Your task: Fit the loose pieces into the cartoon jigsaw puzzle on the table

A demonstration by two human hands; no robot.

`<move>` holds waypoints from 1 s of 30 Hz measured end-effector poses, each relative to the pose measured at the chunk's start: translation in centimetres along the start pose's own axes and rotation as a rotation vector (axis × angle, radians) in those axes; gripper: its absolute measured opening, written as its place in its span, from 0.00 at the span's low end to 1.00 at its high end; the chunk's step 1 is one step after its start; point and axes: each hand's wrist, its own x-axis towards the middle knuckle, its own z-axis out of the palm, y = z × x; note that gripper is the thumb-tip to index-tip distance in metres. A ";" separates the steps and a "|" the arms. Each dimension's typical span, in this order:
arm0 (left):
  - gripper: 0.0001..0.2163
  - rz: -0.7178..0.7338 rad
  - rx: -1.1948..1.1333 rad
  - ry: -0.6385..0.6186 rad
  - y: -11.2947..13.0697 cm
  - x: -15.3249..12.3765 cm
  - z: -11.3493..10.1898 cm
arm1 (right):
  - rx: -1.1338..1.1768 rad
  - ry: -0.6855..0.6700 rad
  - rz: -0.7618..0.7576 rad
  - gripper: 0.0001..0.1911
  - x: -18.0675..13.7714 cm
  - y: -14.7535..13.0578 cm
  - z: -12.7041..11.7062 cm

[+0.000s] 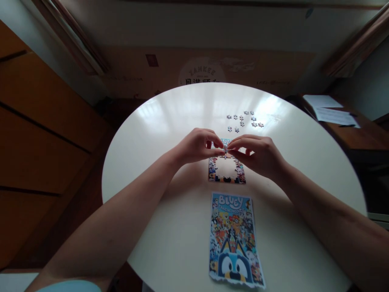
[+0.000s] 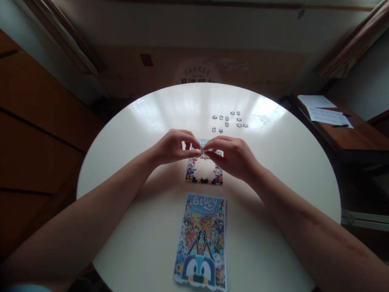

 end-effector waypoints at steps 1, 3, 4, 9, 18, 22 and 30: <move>0.07 0.002 -0.007 -0.014 0.1 0.0 -0.1 | 0.009 0.000 -0.001 0.06 0.0 0.0 0.1; 0.07 -0.002 -0.024 -0.041 0.1 -0.1 -0.4 | 0.021 0.004 0.007 0.05 -0.1 0.1 0.2; 0.07 -0.007 -0.030 -0.053 0.0 -0.2 -0.6 | 0.024 0.007 0.011 0.05 -0.1 0.1 0.2; 0.05 -0.029 -0.024 -0.051 -0.7 -0.4 -1.0 | 0.040 0.015 0.005 0.05 -0.2 0.2 0.3; 0.04 -0.056 0.130 0.040 -1.8 -0.3 -1.1 | 0.057 -0.053 0.038 0.05 -0.3 0.1 0.6; 0.06 -0.126 0.163 0.153 -3.4 -0.4 -1.0 | 0.073 -0.128 0.012 0.05 -0.2 0.0 1.4; 0.12 -0.375 0.004 0.412 -5.2 -0.6 -1.3 | -0.030 -0.073 0.016 0.07 1.2 0.0 0.6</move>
